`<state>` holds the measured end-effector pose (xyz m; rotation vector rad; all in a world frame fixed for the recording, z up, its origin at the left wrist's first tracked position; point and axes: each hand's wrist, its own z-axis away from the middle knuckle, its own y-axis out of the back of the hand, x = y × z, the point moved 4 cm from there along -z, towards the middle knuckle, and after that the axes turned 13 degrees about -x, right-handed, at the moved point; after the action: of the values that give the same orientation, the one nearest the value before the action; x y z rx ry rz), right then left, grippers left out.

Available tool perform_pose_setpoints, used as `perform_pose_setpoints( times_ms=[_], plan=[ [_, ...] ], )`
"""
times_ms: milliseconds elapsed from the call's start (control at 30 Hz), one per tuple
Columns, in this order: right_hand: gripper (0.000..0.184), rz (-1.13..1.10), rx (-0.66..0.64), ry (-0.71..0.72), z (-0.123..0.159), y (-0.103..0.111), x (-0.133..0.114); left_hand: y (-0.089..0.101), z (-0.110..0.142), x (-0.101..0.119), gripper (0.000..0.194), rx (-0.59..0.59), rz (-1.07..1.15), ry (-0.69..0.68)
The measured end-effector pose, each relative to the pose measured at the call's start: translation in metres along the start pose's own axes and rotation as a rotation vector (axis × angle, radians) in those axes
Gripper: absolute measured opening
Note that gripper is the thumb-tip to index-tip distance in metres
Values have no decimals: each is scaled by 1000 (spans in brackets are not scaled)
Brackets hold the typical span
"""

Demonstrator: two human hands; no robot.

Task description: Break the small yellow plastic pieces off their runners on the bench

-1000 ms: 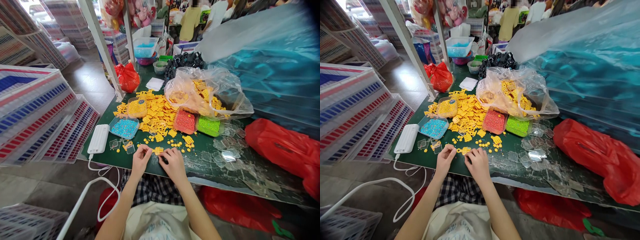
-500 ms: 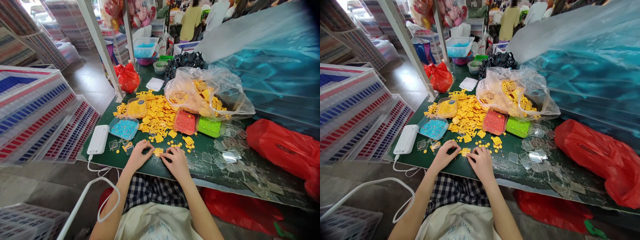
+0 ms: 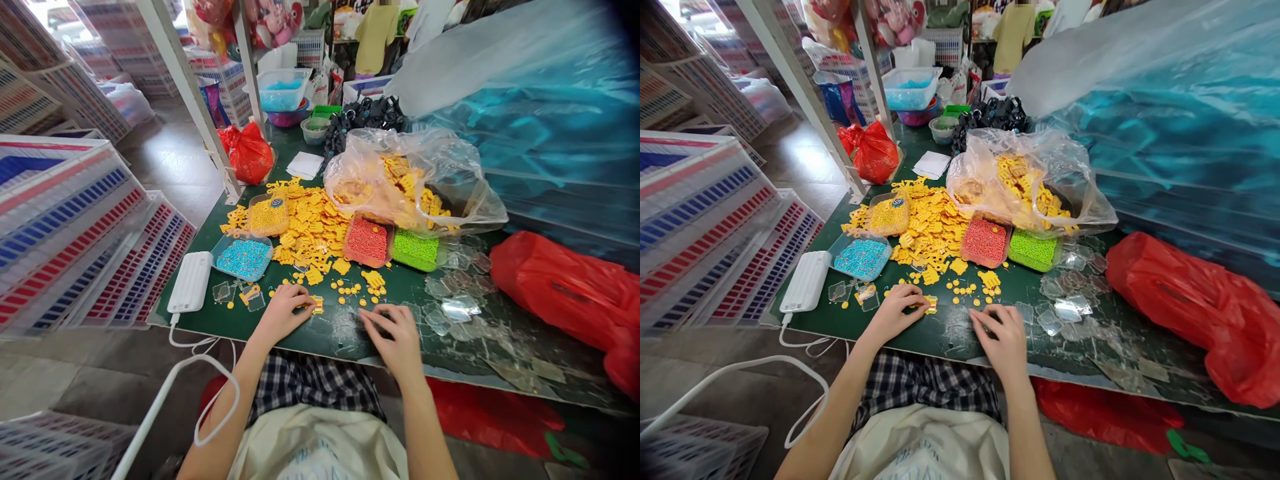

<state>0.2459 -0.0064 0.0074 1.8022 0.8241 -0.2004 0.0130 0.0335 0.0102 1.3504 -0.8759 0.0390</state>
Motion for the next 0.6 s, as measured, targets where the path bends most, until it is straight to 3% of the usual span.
perform_pose_setpoints(
  times_ms=[167, 267, 600],
  plan=[
    [24, 166, 153, -215, 38, 54, 61, 3, 0, -3, 23, 81, 66, 8],
    [33, 237, 146, -315, 49, 73, 85, 4, -1, -5, 24, 143, 87, 11],
    [37, 419, 35, -450, 34, 68, 101, -2, -1, -10, 20, 128, -9, -79]
  ],
)
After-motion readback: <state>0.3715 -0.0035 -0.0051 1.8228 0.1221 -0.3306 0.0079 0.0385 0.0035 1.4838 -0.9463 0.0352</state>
